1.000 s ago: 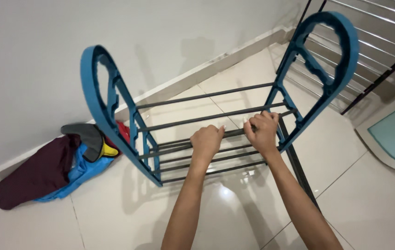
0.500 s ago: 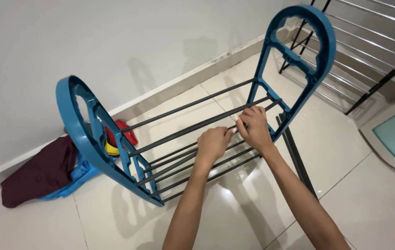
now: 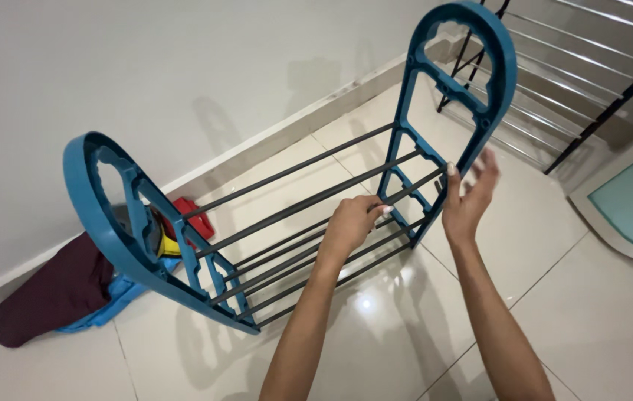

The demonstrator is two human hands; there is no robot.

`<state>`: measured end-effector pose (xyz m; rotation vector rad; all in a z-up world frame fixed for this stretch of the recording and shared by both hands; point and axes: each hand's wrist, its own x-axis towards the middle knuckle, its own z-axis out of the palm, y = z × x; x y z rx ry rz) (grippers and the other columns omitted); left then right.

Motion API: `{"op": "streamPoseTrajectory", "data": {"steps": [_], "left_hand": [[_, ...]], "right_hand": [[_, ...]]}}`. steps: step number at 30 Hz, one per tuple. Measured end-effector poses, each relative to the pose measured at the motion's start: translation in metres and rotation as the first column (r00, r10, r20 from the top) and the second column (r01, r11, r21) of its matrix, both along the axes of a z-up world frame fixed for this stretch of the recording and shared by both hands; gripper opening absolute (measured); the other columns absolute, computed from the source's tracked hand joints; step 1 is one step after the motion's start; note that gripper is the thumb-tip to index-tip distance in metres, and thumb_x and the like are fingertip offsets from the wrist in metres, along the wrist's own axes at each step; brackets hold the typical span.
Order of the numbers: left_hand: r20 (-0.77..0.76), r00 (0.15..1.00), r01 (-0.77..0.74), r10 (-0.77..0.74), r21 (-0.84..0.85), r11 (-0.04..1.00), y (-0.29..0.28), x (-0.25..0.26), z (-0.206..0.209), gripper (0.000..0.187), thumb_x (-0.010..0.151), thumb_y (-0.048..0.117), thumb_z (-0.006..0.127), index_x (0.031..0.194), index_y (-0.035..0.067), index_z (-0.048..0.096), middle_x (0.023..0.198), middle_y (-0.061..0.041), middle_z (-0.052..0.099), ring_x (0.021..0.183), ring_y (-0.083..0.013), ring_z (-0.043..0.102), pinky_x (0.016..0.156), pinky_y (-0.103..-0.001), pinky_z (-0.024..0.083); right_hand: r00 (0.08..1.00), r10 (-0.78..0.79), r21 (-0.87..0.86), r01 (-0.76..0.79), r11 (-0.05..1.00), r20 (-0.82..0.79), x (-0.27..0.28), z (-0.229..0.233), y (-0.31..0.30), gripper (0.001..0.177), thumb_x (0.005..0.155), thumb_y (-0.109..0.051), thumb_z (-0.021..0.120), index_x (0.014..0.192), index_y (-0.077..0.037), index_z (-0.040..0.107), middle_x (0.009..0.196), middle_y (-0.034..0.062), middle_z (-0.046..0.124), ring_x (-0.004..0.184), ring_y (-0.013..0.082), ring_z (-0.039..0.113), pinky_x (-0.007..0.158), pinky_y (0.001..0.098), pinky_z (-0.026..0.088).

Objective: The person assembles a blue metal rack by inserting black metal rods into slots on the side frames. They repeatedly pick up rods, align them with the frame, and press them into place.

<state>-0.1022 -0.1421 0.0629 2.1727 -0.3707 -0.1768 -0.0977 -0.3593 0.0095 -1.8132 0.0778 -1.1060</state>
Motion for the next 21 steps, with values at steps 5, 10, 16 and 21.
{"op": "streamPoseTrajectory", "data": {"steps": [5, 10, 16, 21], "left_hand": [[-0.050, 0.999, -0.019, 0.019, -0.014, 1.000, -0.006, 0.002, -0.004, 0.027, 0.096, 0.031, 0.065, 0.099, 0.007, 0.077, 0.067, -0.014, 0.069, 0.062, -0.0260, 0.068, 0.065, -0.041, 0.053], [0.092, 0.993, -0.068, 0.071, -0.038, 0.997, -0.022, 0.004, -0.020, 0.028, 0.095, 0.031, 0.067, 0.095, 0.005, 0.075, 0.077, -0.018, 0.072, 0.073, -0.0371, 0.069, 0.069, -0.045, 0.054], [0.252, 0.957, -0.173, 0.145, 0.092, 0.981, -0.044, -0.007, -0.032, 0.025, 0.100, 0.026, 0.060, 0.099, 0.003, 0.068, 0.085, -0.021, 0.072, 0.083, -0.0429, 0.069, 0.072, -0.051, 0.054], [0.262, 0.945, -0.252, 0.197, 0.195, 0.948, -0.052, 0.000, -0.036, 0.023, 0.104, 0.022, 0.053, 0.103, 0.000, 0.062, 0.083, -0.022, 0.072, 0.084, -0.0416, 0.072, 0.071, -0.052, 0.056]], "right_hand": [[0.996, -0.085, -0.242, 0.073, 0.967, -0.037, 0.013, 0.007, -0.007, 0.037, 0.112, -0.006, 0.058, 0.148, 0.001, 0.051, 0.101, 0.0150, 0.073, 0.080, 0.0213, 0.071, 0.075, 0.0329, 0.056], [0.990, -0.005, -0.132, -0.013, 0.991, -0.139, 0.021, 0.015, -0.015, 0.040, 0.110, -0.005, 0.057, 0.150, -0.004, 0.053, 0.088, 0.0147, 0.070, 0.078, 0.0214, 0.070, 0.074, 0.0329, 0.056], [0.974, 0.214, -0.118, -0.221, 0.968, -0.069, 0.052, 0.005, -0.030, 0.045, 0.110, -0.006, 0.056, 0.155, -0.005, 0.048, 0.107, 0.0150, 0.073, 0.102, 0.0188, 0.074, 0.085, 0.0323, 0.060], [0.914, 0.393, 0.004, -0.395, 0.919, -0.104, 0.090, 0.002, -0.017, 0.046, 0.111, -0.007, 0.055, 0.156, -0.008, 0.049, 0.115, 0.0148, 0.076, 0.107, 0.0176, 0.071, 0.089, 0.0333, 0.059]]}}
